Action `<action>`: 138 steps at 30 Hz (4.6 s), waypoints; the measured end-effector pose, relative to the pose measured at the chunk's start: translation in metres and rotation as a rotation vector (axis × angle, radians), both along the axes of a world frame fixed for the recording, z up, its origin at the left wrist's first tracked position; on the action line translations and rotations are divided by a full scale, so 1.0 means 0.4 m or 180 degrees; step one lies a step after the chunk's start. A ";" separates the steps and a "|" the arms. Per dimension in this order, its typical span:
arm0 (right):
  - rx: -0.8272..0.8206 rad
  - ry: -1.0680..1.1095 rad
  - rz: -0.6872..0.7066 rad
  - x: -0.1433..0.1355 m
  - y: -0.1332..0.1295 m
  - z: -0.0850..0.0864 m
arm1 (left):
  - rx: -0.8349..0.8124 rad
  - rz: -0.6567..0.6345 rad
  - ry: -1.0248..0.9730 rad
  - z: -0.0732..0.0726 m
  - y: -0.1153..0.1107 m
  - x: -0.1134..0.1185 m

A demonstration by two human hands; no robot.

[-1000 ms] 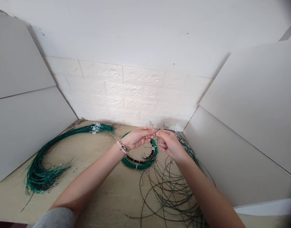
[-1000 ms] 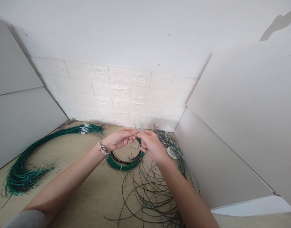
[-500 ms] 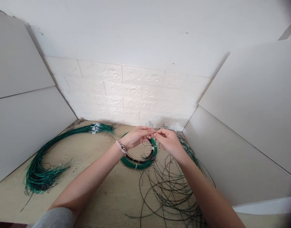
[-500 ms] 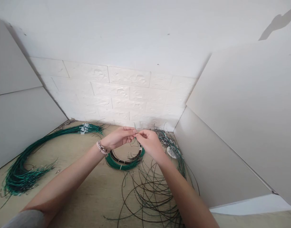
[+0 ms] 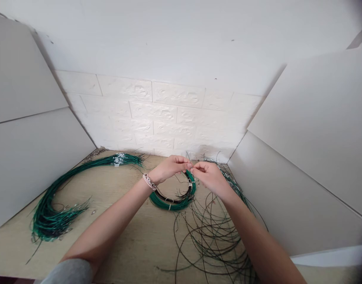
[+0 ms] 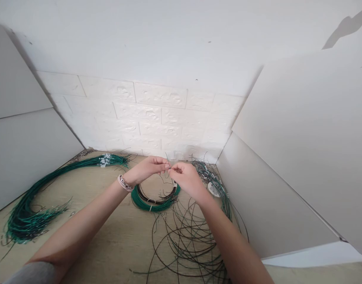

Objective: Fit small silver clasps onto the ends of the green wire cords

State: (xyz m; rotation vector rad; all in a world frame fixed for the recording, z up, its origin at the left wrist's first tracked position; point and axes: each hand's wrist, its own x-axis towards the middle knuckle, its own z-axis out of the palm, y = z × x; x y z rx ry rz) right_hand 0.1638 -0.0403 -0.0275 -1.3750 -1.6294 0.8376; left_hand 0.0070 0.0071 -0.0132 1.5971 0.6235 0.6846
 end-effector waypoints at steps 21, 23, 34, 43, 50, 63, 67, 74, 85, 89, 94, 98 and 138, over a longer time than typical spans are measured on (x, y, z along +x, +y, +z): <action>0.0071 -0.0302 0.0007 -0.016 0.006 -0.023 | 0.0225 -0.0236 0.0617 0.012 0.022 -0.031; 0.0071 -0.0199 -0.0012 -0.016 0.005 -0.021 | 0.0183 -0.0211 0.0569 0.012 0.019 -0.028; -0.0307 0.0390 -0.0064 -0.020 -0.001 0.007 | -0.0061 0.0135 -0.0007 -0.003 0.022 -0.017; -0.0088 0.0411 -0.0146 -0.019 -0.004 0.008 | 0.0155 0.0034 0.0080 0.004 0.013 -0.013; -0.0199 0.0258 -0.0035 -0.017 0.003 0.000 | 0.0313 0.0327 -0.0016 0.004 0.022 -0.022; -0.0004 -0.0073 0.0067 -0.009 0.010 -0.016 | 0.0246 0.0228 0.0086 0.004 0.015 -0.015; 0.0026 -0.0269 0.0115 -0.009 0.008 -0.015 | 0.0216 0.0177 0.0066 0.003 0.016 -0.015; -0.0036 -0.0218 0.0093 -0.013 0.005 -0.008 | 0.0154 0.0104 0.0112 -0.006 0.021 -0.014; -0.0378 0.2750 -0.0103 -0.045 0.024 -0.049 | -0.0405 0.0633 -0.0698 -0.012 0.021 -0.005; -0.0862 0.3671 -0.0151 -0.029 0.044 -0.071 | -0.0591 0.0567 -0.0774 -0.006 0.020 -0.010; -0.0598 0.3450 -0.0148 -0.033 0.041 -0.075 | -0.0902 0.0134 -0.0586 -0.011 0.003 0.002; 0.0758 0.2128 -0.0415 -0.046 0.016 -0.061 | -0.1637 -0.0054 -0.0975 -0.026 -0.007 0.020; -0.0299 0.3017 -0.0072 0.004 0.041 -0.037 | -0.1011 0.0264 -0.0684 -0.017 -0.009 0.020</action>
